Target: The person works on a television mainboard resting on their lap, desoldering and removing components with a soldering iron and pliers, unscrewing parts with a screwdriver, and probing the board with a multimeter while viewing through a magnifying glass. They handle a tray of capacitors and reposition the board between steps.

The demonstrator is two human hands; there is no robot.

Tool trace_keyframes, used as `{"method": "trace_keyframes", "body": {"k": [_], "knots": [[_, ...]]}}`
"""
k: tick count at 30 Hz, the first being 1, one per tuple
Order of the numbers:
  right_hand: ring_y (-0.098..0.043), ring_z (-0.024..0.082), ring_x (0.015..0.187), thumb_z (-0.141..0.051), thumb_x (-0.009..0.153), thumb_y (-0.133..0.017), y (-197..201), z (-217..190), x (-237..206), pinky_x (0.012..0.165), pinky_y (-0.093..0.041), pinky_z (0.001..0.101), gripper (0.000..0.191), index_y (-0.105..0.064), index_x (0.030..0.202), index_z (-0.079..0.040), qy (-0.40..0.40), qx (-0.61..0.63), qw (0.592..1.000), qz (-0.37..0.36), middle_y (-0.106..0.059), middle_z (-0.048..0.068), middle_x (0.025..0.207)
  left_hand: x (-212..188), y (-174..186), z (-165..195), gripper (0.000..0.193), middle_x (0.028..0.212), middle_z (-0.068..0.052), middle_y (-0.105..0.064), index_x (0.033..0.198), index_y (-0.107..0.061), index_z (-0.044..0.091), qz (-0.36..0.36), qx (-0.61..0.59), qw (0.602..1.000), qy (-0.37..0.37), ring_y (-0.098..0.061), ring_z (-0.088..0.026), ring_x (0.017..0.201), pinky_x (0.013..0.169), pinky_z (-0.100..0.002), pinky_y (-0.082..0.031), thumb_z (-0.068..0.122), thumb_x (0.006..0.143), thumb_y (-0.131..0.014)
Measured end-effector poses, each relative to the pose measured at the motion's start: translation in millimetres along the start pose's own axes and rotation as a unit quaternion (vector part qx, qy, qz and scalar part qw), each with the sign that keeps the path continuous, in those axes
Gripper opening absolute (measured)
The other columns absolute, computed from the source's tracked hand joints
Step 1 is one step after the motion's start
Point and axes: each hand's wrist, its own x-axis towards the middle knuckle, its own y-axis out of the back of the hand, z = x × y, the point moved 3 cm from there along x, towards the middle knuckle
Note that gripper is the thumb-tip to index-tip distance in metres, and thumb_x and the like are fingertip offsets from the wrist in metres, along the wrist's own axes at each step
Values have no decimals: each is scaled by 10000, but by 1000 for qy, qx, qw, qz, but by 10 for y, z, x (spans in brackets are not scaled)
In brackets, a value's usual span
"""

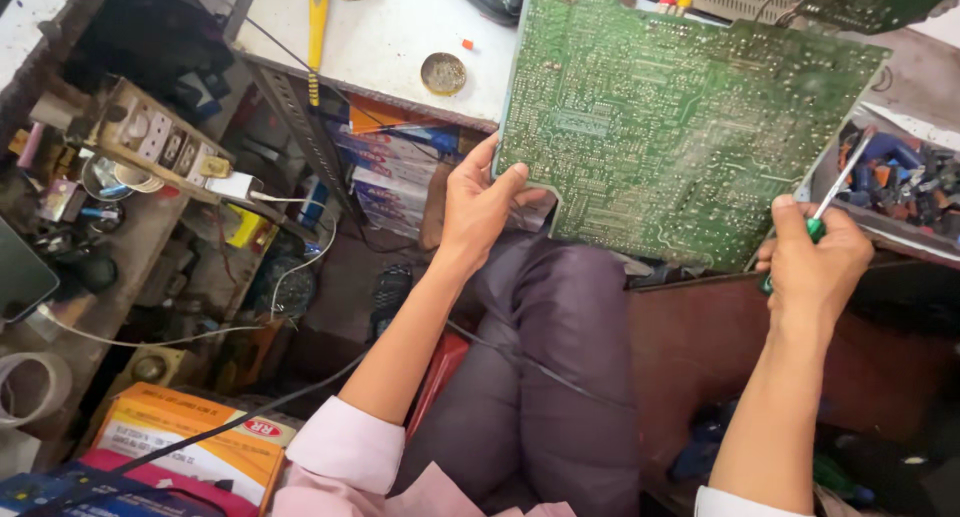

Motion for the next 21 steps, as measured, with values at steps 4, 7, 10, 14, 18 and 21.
{"method": "trace_keyframes", "body": {"k": [4,7,10,14,18,21], "knots": [[-567,94,528,-99,1033,-748,-115,-80,-143,471,-453,248,102,-681,1014,-25,-3,-2,1000,1,-620,35,723,36,45,56,483,1208,-98,-690,1468,-487,-32,11,-2,1000,9,-711,-176,992,848,-349,-645,-47,996,-590],[-575,91,538,-73,1010,-764,-225,-184,-103,471,-458,251,114,-664,1009,-17,16,-7,1000,23,-625,30,735,74,75,103,451,1176,-131,-701,1434,-516,-63,37,-13,999,16,-727,-209,928,819,-365,-645,-49,992,-603],[-577,91,550,-73,1005,-778,-359,-295,-14,474,-453,250,137,-657,1021,-13,28,-25,999,24,-621,28,735,140,112,210,445,1162,-151,-705,1422,-529,-73,53,-15,998,9,-727,-208,937,811,-382,-653,-52,985,-613],[-553,88,526,-112,998,-759,-533,-366,11,456,-421,247,131,-670,1035,-24,-8,-66,998,1,-607,25,688,171,184,357,451,1189,-145,-698,1427,-508,-62,62,6,998,26,-731,-204,964,831,-382,-650,-31,988,-607],[-531,77,508,-186,1030,-752,-664,-349,-22,457,-427,241,178,-685,1031,-21,-25,-46,998,22,-594,20,649,190,203,379,503,1202,-144,-683,1484,-441,-20,52,-46,997,43,-729,-228,931,838,-388,-639,-4,1000,-580],[-529,88,493,-219,1056,-692,-621,-323,11,451,-393,244,188,-696,1057,-31,-25,-79,996,38,-610,48,645,242,222,397,525,1203,-191,-687,1528,-413,-33,23,-14,999,47,-741,-265,970,861,-392,-631,-2,1026,-562]]}}
